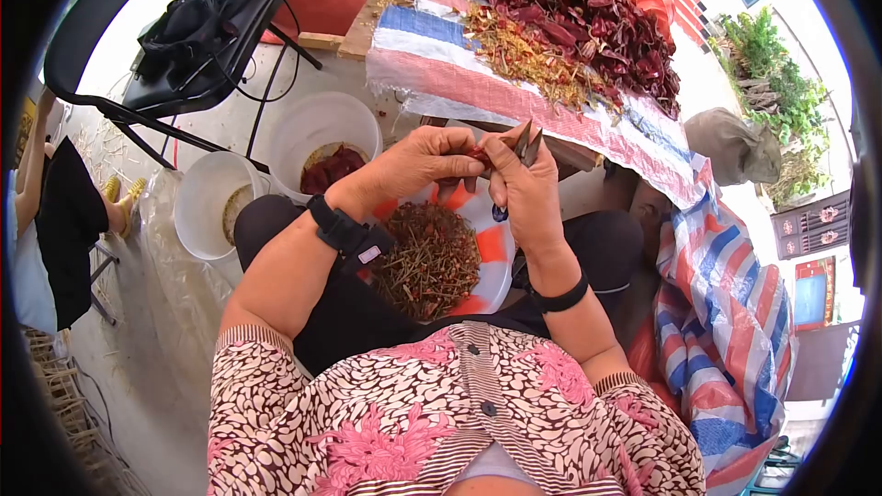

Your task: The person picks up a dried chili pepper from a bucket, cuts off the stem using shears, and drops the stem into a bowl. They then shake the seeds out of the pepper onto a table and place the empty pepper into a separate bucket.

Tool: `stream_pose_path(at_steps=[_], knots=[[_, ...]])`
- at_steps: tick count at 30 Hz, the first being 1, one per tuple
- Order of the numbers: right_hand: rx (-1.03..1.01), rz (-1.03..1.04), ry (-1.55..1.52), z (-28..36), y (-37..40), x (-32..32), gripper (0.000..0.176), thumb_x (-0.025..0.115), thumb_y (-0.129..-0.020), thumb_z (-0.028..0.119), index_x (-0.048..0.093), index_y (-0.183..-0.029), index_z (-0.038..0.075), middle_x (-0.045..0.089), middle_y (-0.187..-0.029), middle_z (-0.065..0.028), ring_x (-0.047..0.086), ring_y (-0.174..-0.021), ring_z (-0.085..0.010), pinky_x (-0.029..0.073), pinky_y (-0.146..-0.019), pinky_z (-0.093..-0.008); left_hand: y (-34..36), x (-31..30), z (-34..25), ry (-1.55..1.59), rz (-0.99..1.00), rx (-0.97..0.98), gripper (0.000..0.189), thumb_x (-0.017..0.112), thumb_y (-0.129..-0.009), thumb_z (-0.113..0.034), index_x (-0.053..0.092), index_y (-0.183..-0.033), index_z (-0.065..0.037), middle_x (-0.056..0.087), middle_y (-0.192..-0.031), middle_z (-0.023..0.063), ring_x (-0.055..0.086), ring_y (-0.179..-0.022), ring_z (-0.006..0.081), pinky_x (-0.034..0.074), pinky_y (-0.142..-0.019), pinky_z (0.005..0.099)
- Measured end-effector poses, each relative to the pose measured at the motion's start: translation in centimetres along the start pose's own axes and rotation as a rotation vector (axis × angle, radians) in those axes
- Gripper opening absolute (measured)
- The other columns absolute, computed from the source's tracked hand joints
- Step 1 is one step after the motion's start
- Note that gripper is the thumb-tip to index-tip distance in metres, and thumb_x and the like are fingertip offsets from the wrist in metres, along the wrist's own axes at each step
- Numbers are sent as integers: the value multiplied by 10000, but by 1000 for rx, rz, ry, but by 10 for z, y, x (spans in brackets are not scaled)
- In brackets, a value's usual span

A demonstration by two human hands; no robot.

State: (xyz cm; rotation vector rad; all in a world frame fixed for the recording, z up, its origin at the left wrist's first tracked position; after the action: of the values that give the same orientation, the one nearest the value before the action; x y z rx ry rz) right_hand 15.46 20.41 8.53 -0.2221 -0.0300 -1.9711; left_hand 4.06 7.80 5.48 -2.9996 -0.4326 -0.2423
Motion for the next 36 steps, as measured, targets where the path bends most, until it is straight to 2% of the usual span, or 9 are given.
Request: stream_pose_path(at_steps=[4, 10, 16, 19, 25, 30, 33, 35, 36], knots=[[174, 39, -288, 2, 2, -4, 88, 617, -918, 113, 535, -895, 92, 553, -736, 10, 411, -445, -35, 327, -396, -187, 2, -4, 1, 13, 50, 1, 116, 612, -918, -153, 592, -938, -40, 610, -780, 4, 534, -587, 50, 433, -500, 196], [331, 125, -532, 7, 6, -6, 51, 583, -934, 97, 550, -921, 60, 558, -722, 7, 386, -430, -18, 319, -381, -182, 11, 1, -16, 51, 82, -30, 107, 606, -919, -143, 597, -939, -39, 638, -774, 35, 531, -551, 64, 422, -488, 186], [466, 251, -803, 0, 6, -10, 146, 508, -977, 126, 566, -919, 4, 599, -769, -18, 366, -428, 6, 311, -378, -169, 15, 3, -19, 148, 125, 2, 96, 605, -915, -130, 597, -926, -35, 642, -774, 61, 538, -540, 81, 423, -482, 182], [605, 287, -993, 0, 6, -10, 186, 507, -981, 154, 560, -915, -12, 600, -845, -24, 363, -432, 6, 312, -379, -168, 17, 2, -19, 202, 167, 56, 87, 607, -910, -116, 597, -927, -31, 640, -780, 70, 552, -559, 96, 438, -497, 193], [314, 267, -733, 8, 14, -4, 163, 550, -963, 212, 550, -950, 50, 580, -986, -33, 372, -444, -3, 303, -376, -172, 15, -7, -11, 125, 167, 156, 128, 632, -873, -50, 617, -997, -22, 642, -910, 79, 604, -746, 131, 498, -644, 243], [185, 187, -245, 10, 29, -14, 176, 643, -907, 222, 532, -920, 87, 621, -822, -27, 407, -451, -29, 286, -388, -166, 17, -7, -14, 94, 152, 207, 197, 657, -860, -78, 625, -1046, -20, 644, -959, 79, 606, -815, 130, 505, -703, 257], [238, 217, 204, -3, 34, -28, 176, 626, -922, 222, 535, -935, 72, 607, -829, -25, 475, -541, -61, 367, -482, -186, 18, -8, -14, 72, 117, 207, 232, 664, -864, -116, 623, -1072, -22, 652, -961, 83, 607, -792, 124, 504, -705, 253], [160, 214, 491, -8, 37, -29, 278, 530, -971, 305, 528, -956, 28, 574, -797, -65, 531, -699, -147, 424, -643, -273, 20, -7, -20, 101, 107, 181, 236, 665, -866, -127, 622, -1075, -25, 657, -969, 85, 608, -774, 117, 502, -703, 245], [168, 188, 596, -4, 38, -32, 309, 502, -982, 328, 527, -961, 21, 566, -790, -77, 536, -731, -166, 427, -675, -293, 21, -7, -21, 115, 102, 167, 239, 666, -867, -133, 621, -1076, -27, 660, -973, 86, 608, -765, 114, 501, -702, 241]])
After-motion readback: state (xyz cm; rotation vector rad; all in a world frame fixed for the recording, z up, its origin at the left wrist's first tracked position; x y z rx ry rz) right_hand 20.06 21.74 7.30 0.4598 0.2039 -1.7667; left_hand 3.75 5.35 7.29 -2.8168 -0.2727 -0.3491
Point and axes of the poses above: each hand's wrist, its own y-axis away from the middle knuckle, its own x-axis out of the palm, z = x × y, the point moved 1 cm from there along -y, towards the middle knuckle
